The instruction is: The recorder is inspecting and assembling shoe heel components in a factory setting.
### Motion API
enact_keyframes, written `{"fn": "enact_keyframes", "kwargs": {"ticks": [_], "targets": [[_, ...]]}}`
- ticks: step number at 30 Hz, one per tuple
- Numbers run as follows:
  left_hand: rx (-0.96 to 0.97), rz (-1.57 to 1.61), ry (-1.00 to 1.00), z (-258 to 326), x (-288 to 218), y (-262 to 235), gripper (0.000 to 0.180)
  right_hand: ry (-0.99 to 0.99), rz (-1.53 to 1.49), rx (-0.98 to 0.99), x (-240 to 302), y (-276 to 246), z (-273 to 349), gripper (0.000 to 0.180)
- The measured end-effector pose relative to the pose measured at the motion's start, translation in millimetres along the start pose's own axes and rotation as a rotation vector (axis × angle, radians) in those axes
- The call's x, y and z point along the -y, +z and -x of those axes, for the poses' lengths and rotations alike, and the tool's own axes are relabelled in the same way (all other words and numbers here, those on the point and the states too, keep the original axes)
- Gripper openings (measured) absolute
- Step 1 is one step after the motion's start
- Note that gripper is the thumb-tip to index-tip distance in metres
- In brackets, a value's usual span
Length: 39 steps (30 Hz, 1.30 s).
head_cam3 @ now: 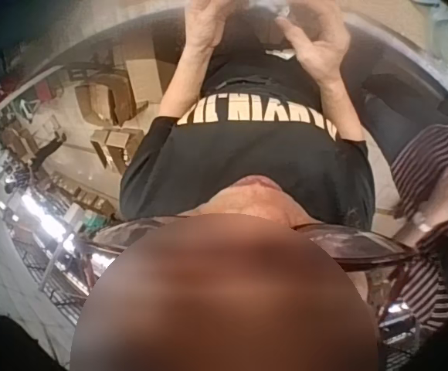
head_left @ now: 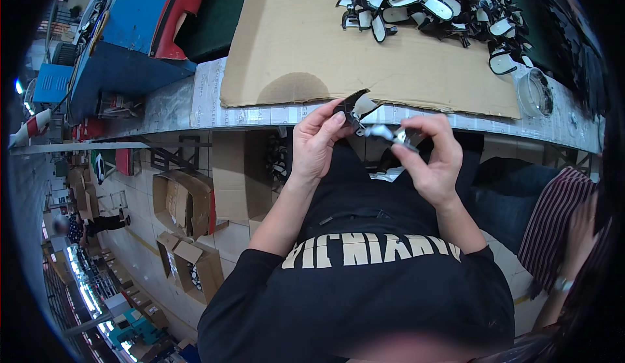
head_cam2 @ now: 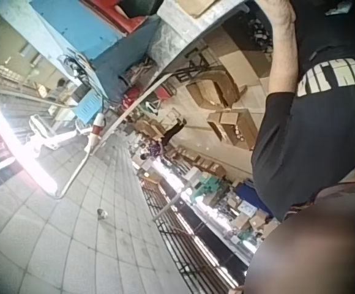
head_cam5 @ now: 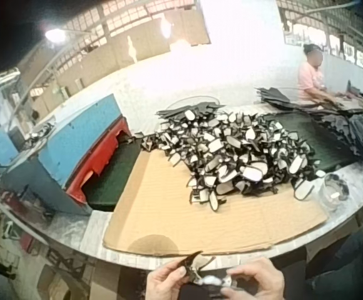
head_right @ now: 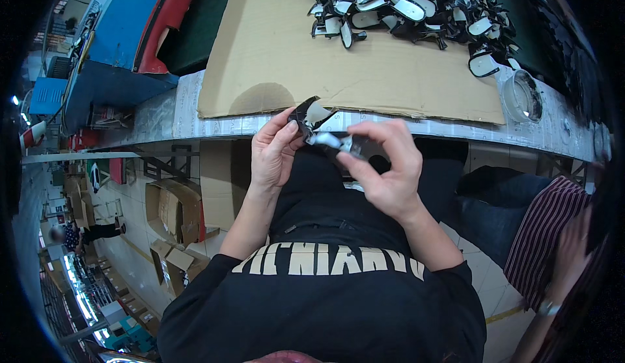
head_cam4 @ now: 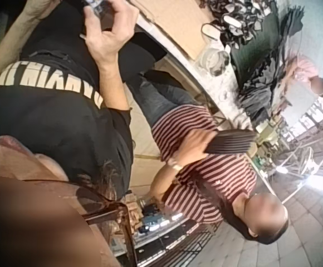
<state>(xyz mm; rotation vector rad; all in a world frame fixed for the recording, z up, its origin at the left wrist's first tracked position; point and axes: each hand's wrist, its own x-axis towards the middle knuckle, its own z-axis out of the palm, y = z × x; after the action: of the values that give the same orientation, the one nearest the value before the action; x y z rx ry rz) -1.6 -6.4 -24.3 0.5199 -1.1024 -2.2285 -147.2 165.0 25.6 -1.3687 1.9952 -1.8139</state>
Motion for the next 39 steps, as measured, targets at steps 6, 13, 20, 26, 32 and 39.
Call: {"fn": "enact_keyframes", "kwargs": {"ticks": [6,13,20,26,32,39], "targets": [[0.033,-0.074,-0.045,11,1,9,0.031,-0.062,0.103,-0.028,-11,15,-7,0.035],[-0.009,-0.072,-0.052,19,4,4,0.032,-0.039,0.268,-0.206,-26,14,-21,0.03],[-0.091,0.04,-0.12,15,6,2,0.031,-0.024,0.133,-0.091,-11,21,-5,0.031],[-0.101,0.105,-0.176,15,4,-1,0.032,-0.076,0.263,-0.148,-32,22,-7,0.031],[-0.106,0.193,-0.278,15,1,-11,0.04,0.055,0.283,-0.219,-48,7,-14,0.028],[-0.161,0.195,-0.278,17,-10,-16,0.039,0.168,0.164,-0.212,-55,6,-14,0.029]]}}
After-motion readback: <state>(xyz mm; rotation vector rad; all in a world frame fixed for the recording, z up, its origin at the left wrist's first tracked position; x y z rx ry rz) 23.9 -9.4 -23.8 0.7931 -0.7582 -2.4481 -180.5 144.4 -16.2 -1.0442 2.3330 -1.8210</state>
